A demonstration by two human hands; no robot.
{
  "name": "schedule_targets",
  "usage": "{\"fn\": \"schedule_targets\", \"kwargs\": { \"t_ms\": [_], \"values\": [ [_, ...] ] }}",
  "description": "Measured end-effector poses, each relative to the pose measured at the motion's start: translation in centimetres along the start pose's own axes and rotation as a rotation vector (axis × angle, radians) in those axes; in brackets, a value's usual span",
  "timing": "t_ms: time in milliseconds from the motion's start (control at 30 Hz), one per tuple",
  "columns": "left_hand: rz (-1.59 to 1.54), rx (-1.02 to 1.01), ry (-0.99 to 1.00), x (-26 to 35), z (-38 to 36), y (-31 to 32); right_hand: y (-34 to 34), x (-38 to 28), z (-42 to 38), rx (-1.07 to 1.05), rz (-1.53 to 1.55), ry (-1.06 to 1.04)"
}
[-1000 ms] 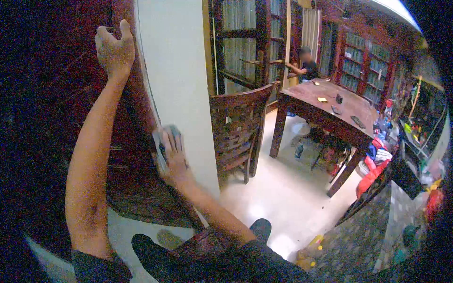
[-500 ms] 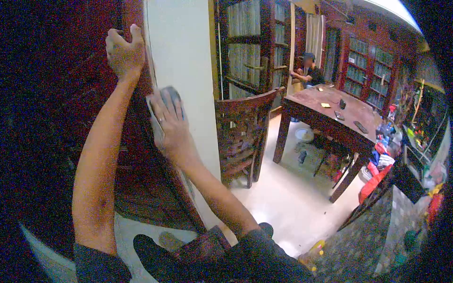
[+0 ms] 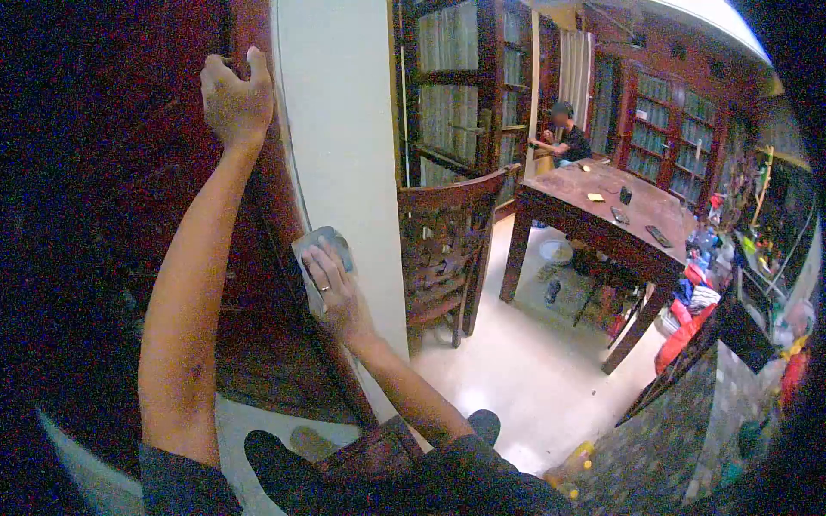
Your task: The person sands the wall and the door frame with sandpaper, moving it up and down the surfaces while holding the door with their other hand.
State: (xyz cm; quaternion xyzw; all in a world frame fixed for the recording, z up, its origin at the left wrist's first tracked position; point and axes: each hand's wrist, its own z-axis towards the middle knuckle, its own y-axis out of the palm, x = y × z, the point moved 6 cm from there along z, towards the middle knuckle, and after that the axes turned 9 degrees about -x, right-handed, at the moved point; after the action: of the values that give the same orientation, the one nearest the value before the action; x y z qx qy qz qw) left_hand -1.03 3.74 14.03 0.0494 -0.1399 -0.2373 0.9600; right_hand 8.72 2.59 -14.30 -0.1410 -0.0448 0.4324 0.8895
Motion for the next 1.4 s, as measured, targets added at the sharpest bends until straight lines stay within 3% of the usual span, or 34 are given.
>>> {"fn": "schedule_targets", "kwargs": {
  "t_ms": [233,300,400,533,600,700,900,1000,1067,1167,1400],
  "values": [
    [0.002,0.017,0.017,-0.2,0.1,0.3,0.3,-0.7,-1.8,0.019,0.109,-0.002],
    [0.015,0.03,0.018,-0.2,0.1,0.3,0.8,-0.2,-2.0,-0.044,0.172,0.131],
    [0.009,0.026,0.01,-0.1,0.1,0.2,0.7,-0.1,-1.3,-0.092,0.104,0.154],
    [0.023,0.029,0.002,-0.3,0.3,0.4,-0.8,-0.5,4.1,-0.035,0.1,0.171],
    [0.019,0.041,0.021,-0.3,0.2,0.2,-2.4,-1.0,7.5,0.117,0.148,0.105],
    [0.006,0.039,0.023,-0.3,0.1,0.2,-3.0,-1.3,10.0,0.106,0.072,0.025],
    [0.014,0.037,0.001,-0.6,0.2,0.5,-1.0,-0.8,2.8,-0.108,0.03,0.012],
    [0.006,-0.002,0.005,-0.2,0.3,0.2,-1.2,-0.5,-0.3,-0.022,0.061,-0.04],
    [0.0,-0.044,-0.019,-0.1,0.3,0.1,-1.2,0.2,-1.5,0.019,0.097,0.145],
    [-0.024,-0.049,-0.032,-0.4,0.1,0.3,-1.6,0.3,-1.2,0.069,0.092,0.186],
    [-0.042,0.0,0.007,-0.3,0.1,0.3,-0.7,0.0,-2.4,0.014,0.091,0.234]
  ]
}}
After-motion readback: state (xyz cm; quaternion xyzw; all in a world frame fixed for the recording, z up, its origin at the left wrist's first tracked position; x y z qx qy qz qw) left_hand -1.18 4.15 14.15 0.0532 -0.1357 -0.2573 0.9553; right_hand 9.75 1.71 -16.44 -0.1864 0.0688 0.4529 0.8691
